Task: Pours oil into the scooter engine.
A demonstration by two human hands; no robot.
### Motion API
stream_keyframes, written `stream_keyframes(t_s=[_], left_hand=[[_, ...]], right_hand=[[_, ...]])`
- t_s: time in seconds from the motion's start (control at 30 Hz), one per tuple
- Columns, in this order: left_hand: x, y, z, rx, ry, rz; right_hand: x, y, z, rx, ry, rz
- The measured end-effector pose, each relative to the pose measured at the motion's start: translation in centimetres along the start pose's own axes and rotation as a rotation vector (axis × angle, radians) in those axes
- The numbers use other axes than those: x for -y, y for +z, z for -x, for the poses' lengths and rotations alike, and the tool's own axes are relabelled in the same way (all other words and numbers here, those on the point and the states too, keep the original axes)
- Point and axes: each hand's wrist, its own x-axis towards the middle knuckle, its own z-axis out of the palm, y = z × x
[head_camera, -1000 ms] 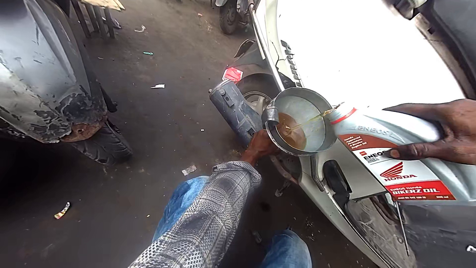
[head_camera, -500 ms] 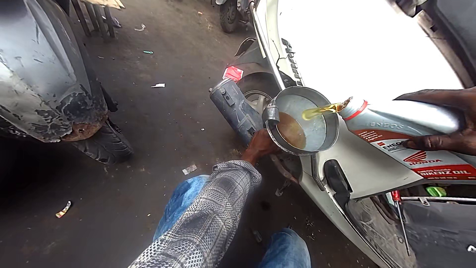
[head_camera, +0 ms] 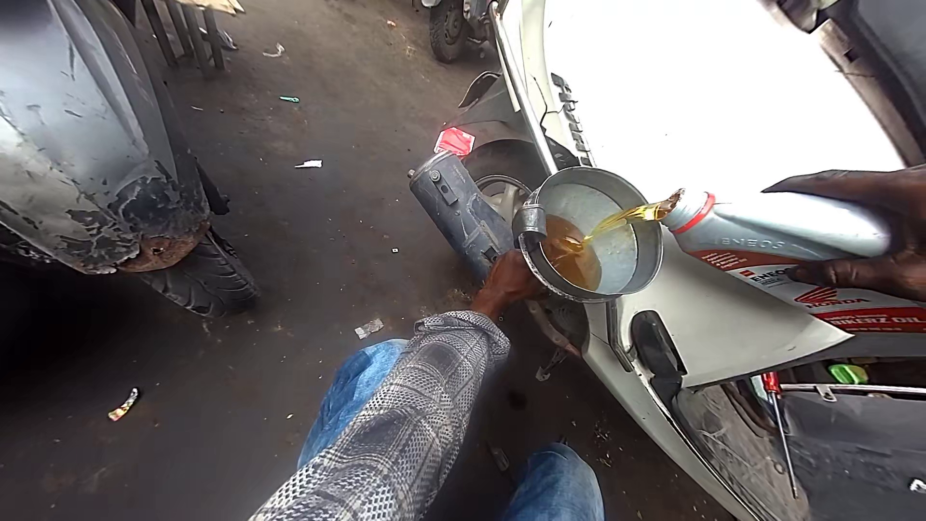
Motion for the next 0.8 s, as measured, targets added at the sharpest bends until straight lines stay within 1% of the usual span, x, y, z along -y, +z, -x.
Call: stream_keyframes(t_s=[0.17, 0.4, 0.63, 0.8], left_hand=[[-0.1, 0.0, 0.0, -0.018, 0.005, -0.010], [-0.4, -0.2, 0.0, 0.035, -0.031, -0.018], [-0.5, -0.3, -0.2, 0.038, -0.046, -0.018], [-0.2, -0.1, -0.1, 0.003, -0.012, -0.009]], right_hand=[[0.3, -0.4, -0.1, 0.010, -0.006, 0.032], [0.3, -1.0, 0.2, -0.008, -0.026, 0.073], [1.2, -1.9, 0.2, -0.013, -0.055, 0.107], [1.8, -2.5, 0.1, -0.039, -0.074, 0.159]])
